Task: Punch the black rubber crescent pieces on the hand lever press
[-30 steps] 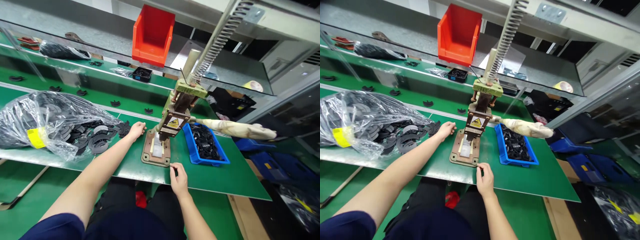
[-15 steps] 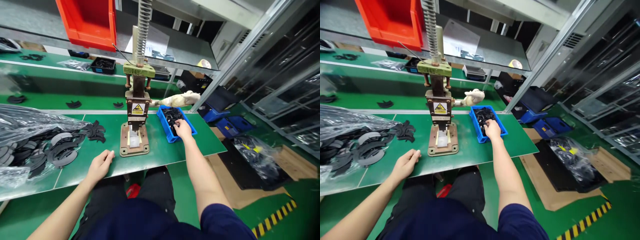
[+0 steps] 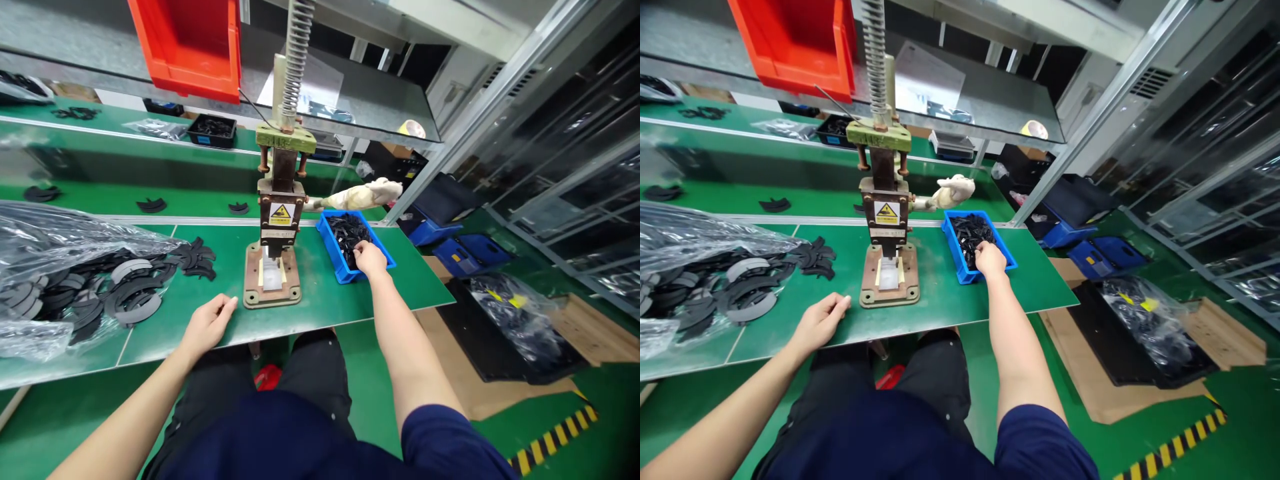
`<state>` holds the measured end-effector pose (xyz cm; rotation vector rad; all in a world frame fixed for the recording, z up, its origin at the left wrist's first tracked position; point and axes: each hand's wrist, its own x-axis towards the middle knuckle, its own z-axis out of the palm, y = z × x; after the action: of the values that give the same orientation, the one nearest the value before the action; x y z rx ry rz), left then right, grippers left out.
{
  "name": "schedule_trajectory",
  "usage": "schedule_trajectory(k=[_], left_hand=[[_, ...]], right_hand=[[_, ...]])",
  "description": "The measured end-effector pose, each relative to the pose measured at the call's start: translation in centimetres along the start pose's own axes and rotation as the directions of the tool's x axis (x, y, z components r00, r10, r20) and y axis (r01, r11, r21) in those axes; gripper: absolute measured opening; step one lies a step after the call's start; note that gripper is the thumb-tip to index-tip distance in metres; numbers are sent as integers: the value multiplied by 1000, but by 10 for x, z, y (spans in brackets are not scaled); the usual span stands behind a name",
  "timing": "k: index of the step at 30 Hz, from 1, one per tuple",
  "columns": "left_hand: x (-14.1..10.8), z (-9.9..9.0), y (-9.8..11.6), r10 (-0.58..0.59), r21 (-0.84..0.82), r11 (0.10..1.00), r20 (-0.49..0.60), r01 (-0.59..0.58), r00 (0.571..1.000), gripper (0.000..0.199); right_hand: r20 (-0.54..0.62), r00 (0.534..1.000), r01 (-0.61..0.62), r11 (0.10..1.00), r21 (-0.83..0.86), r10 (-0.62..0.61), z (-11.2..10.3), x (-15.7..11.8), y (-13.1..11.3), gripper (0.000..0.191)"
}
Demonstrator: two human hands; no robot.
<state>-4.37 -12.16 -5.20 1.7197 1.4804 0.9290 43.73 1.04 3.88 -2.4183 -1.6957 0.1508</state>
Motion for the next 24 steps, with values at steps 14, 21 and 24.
schedule_trajectory(k=[14, 21, 24], left_hand=[[-1, -1, 4, -1, 1, 1000, -8, 1, 1000, 44], [0, -2, 5, -13, -38, 999, -23, 12, 1000, 45], [1, -2, 4, -34, -57, 998, -41, 31, 999, 44]], right_hand=[[-92, 995, -4, 976, 217, 25, -2, -8, 13, 47], [-66, 996, -31, 924, 380, 60, -7, -12, 13, 46], [-56, 995, -44, 867, 496, 83, -9, -16, 11, 46]])
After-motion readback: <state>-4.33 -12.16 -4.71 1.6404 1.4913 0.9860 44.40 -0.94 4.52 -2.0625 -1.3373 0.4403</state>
